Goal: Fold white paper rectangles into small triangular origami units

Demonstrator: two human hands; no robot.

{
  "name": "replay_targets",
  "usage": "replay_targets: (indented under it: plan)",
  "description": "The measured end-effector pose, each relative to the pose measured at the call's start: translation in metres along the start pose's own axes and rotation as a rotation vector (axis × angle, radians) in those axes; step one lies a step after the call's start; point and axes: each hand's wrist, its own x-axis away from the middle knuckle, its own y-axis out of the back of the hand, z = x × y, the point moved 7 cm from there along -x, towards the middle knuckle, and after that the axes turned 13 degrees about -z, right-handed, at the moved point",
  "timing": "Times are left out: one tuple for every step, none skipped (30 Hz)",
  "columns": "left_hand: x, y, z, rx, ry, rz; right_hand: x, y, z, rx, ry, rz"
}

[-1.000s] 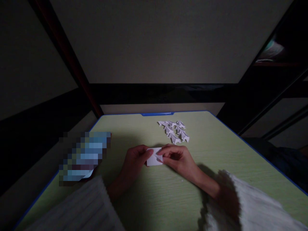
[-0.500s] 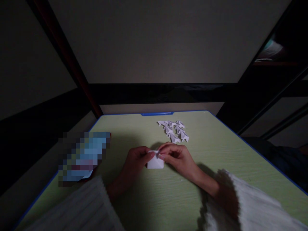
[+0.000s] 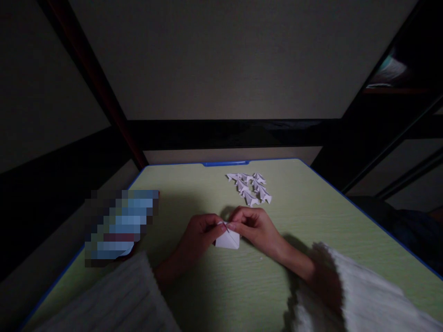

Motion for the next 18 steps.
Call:
replay_targets:
  plan:
    - [0.0001, 0.0000, 0.0003, -0.007, -0.009, 0.003, -0.0003, 0.0007, -0.0011, -0.006, -0.017, -0.010]
    - [0.0003, 0.0000, 0.0003, -0.015, -0.018, 0.005, -0.0006, 0.0015, -0.0020, -0.010, -0.032, -0.022]
    - [0.0007, 0.0001, 0.0000, -0.019, -0.025, 0.006, -0.0009, 0.0021, -0.0024, -0.013, -0.044, -0.033]
    - [0.0011, 0.0001, -0.0003, -0.020, -0.028, 0.009, -0.0011, 0.0027, -0.0025, -0.012, -0.051, -0.043]
    - [0.0016, 0.0000, -0.0008, -0.019, -0.029, 0.012, -0.0013, 0.0030, -0.0022, -0.011, -0.053, -0.051]
    - [0.0022, -0.0004, -0.0015, -0.018, -0.031, 0.019, -0.0013, 0.0032, -0.0016, -0.010, -0.051, -0.057]
    - [0.0029, -0.0009, -0.0023, -0.019, -0.032, 0.028, -0.0013, 0.0031, -0.0011, -0.013, -0.048, -0.059]
    - [0.0034, -0.0014, -0.0031, -0.022, -0.035, 0.038, -0.0012, 0.0030, -0.0008, -0.017, -0.046, -0.060]
    - [0.0040, -0.0021, -0.0037, -0.026, -0.039, 0.050, -0.0011, 0.0029, -0.0007, -0.020, -0.045, -0.061]
    - [0.0043, -0.0027, -0.0043, -0.029, -0.045, 0.058, -0.0010, 0.0028, -0.0008, -0.020, -0.045, -0.060]
    - [0.0044, -0.0031, -0.0047, -0.030, -0.051, 0.065, -0.0009, 0.0027, -0.0010, -0.018, -0.043, -0.059]
    - [0.0044, -0.0036, -0.0045, -0.028, -0.054, 0.071, -0.0009, 0.0025, -0.0012, -0.014, -0.040, -0.058]
    - [0.0042, -0.0040, -0.0041, -0.025, -0.054, 0.075, -0.0010, 0.0025, -0.0013, -0.011, -0.035, -0.057]
    - [0.0039, -0.0046, -0.0034, -0.021, -0.052, 0.081, -0.0010, 0.0023, -0.0013, -0.010, -0.031, -0.055]
    - [0.0035, -0.0049, -0.0027, -0.017, -0.049, 0.083, -0.0011, 0.0021, -0.0013, -0.009, -0.028, -0.053]
    - [0.0030, -0.0049, -0.0020, -0.014, -0.046, 0.082, -0.0011, 0.0019, -0.0012, -0.010, -0.028, -0.051]
    - [0.0024, -0.0046, -0.0014, -0.011, -0.043, 0.078, -0.0012, 0.0019, -0.0011, -0.010, -0.030, -0.052]
    - [0.0019, -0.0040, -0.0011, -0.007, -0.042, 0.069, -0.0012, 0.0018, -0.0011, -0.008, -0.034, -0.051]
